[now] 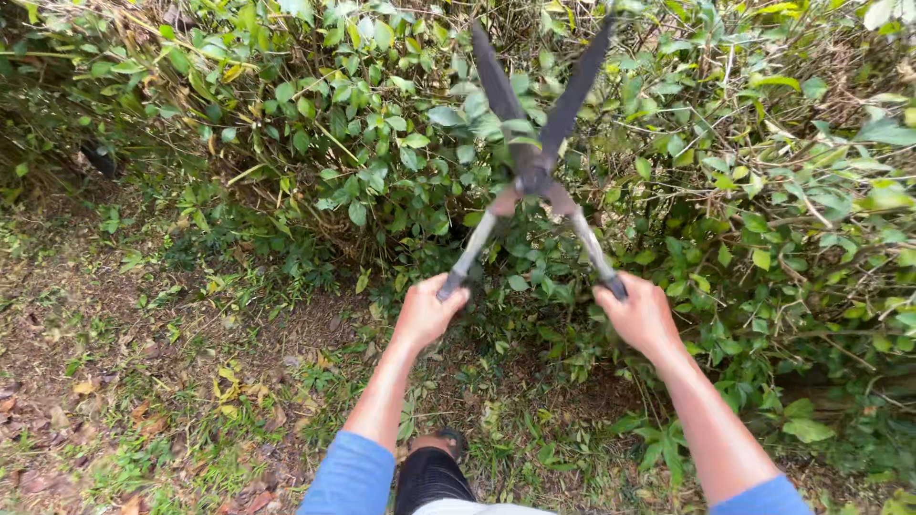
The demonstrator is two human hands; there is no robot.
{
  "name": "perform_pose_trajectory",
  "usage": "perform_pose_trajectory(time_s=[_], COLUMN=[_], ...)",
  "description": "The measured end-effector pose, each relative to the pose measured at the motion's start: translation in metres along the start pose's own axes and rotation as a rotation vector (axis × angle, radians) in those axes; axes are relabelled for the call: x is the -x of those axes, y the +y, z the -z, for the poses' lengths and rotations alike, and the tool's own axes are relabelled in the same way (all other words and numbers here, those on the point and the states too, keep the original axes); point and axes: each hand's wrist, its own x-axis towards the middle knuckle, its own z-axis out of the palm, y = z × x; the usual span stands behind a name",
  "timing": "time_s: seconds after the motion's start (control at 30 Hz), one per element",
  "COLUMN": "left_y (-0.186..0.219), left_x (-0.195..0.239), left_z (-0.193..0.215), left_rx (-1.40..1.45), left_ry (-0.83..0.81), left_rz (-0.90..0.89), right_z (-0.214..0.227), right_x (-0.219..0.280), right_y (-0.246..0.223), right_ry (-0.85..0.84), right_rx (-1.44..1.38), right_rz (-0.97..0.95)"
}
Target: The person uses long-handled shears to trim the top and sides of a green hedge growing along a paved road.
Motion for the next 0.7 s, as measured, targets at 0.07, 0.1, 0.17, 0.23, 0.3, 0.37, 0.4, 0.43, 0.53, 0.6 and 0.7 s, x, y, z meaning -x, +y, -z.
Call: perform_pose_trajectory(time_s=[0.07,0.1,0.17,0.23,0.3,0.37,0.4,0.43,0.53,0.6,0.7], left_y=[0.014,0.025,0.039,0.018,-0.002,-0.037,-0.053,-0.069,-0.089,-0.089,-0.064], left_x=[-0.009,-0.013,-0.012,0.011,0.021,0.047,0.055,0.064,0.08,0.073,0.04], left_z=[-0.008,-0.022,-0.051,-0.064,-0.065,-0.068,-0.063,-0.059,-0.05,-0.046,-0.048], left_rx=[0.054,0.063,0.24,0.249,0.258,0.165,0.174,0.109,0.049,0.053,0.09], left_ry=[0.037,0.037,0.114,0.112,0.129,0.072,0.079,0.054,0.031,0.031,0.121], left_rz=[0.049,0.05,0.072,0.03,-0.052,-0.023,-0.013,0.008,0.046,0.065,0.06], right_z=[0.007,-0.013,-0.059,-0.073,-0.083,-0.093,-0.089,-0.085,-0.076,-0.072,-0.073], right_x=[0.0,-0.01,-0.021,0.006,0.019,0.045,0.051,0.058,0.064,0.054,0.025], right_y=[-0.04,-0.045,-0.048,-0.031,-0.007,0.038,0.055,0.072,0.087,0.071,0.012], right_ry=[-0.003,-0.004,0.048,0.059,0.093,0.045,0.033,-0.029,-0.117,-0.147,-0.093], right_rx=[-0.104,-0.096,-0.322,-0.368,-0.424,-0.347,-0.338,-0.271,-0.165,-0.127,-0.038], right_rz=[0.003,0.004,-0.012,0.035,0.118,0.086,0.088,0.06,0.051,0.067,0.126])
